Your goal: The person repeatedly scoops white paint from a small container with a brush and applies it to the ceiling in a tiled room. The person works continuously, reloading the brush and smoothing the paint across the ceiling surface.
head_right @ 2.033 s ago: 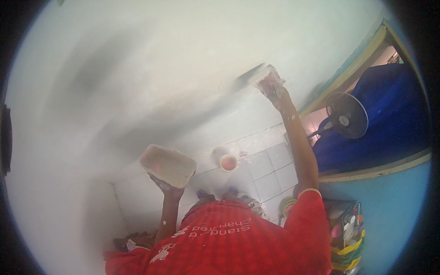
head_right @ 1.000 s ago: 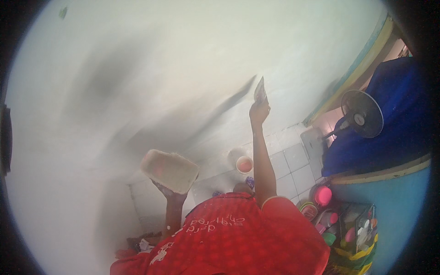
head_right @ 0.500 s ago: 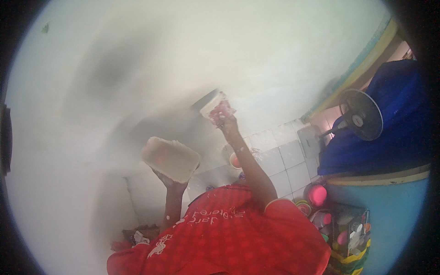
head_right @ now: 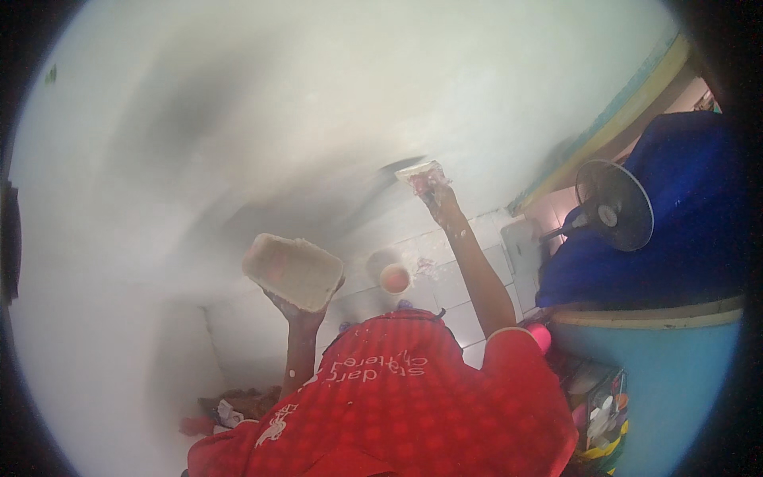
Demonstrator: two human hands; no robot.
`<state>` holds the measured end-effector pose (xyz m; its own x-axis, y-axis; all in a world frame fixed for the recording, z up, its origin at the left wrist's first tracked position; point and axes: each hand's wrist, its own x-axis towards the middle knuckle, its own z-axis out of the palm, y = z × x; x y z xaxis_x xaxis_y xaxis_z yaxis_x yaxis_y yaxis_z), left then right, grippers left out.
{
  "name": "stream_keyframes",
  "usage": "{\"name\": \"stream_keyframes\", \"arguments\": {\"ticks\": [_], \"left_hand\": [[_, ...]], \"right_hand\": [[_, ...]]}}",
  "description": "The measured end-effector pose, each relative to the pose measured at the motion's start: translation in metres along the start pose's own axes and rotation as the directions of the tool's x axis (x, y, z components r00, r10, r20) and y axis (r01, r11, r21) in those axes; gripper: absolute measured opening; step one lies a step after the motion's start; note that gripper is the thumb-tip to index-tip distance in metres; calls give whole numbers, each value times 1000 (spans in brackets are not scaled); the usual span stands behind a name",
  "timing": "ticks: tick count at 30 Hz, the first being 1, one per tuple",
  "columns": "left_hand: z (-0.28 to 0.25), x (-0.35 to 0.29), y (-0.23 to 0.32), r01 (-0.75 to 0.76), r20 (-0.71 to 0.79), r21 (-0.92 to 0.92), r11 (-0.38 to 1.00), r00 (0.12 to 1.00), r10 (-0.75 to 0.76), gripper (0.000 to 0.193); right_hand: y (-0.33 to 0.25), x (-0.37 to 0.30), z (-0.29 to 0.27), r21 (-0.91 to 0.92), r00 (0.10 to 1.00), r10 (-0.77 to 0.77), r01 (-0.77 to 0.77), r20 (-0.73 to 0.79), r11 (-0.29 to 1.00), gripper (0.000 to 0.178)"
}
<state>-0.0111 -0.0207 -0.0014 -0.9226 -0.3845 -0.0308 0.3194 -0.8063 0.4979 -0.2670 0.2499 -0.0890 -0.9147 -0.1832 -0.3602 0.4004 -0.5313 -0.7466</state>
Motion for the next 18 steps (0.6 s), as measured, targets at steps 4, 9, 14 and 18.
{"name": "stream_keyframes", "arguments": {"ticks": [4,9,14,18], "left_hand": [[6,2,0,-12,-51,-97,995,999,8,59],[11,-1,2,-36,-89,-108,993,996,27,61],[11,0,1,-175,-89,271,946,974,206,62],[6,-4,5,-35,-166,-12,999,986,33,68]], "right_hand": [[-7,38,22,-58,992,-36,44,125,997,22],[-63,108,59,-660,774,-182,617,606,428,23],[-151,113,73,-551,701,-182,671,690,497,29],[-172,40,66,-635,639,-385,757,666,156,31]]}}
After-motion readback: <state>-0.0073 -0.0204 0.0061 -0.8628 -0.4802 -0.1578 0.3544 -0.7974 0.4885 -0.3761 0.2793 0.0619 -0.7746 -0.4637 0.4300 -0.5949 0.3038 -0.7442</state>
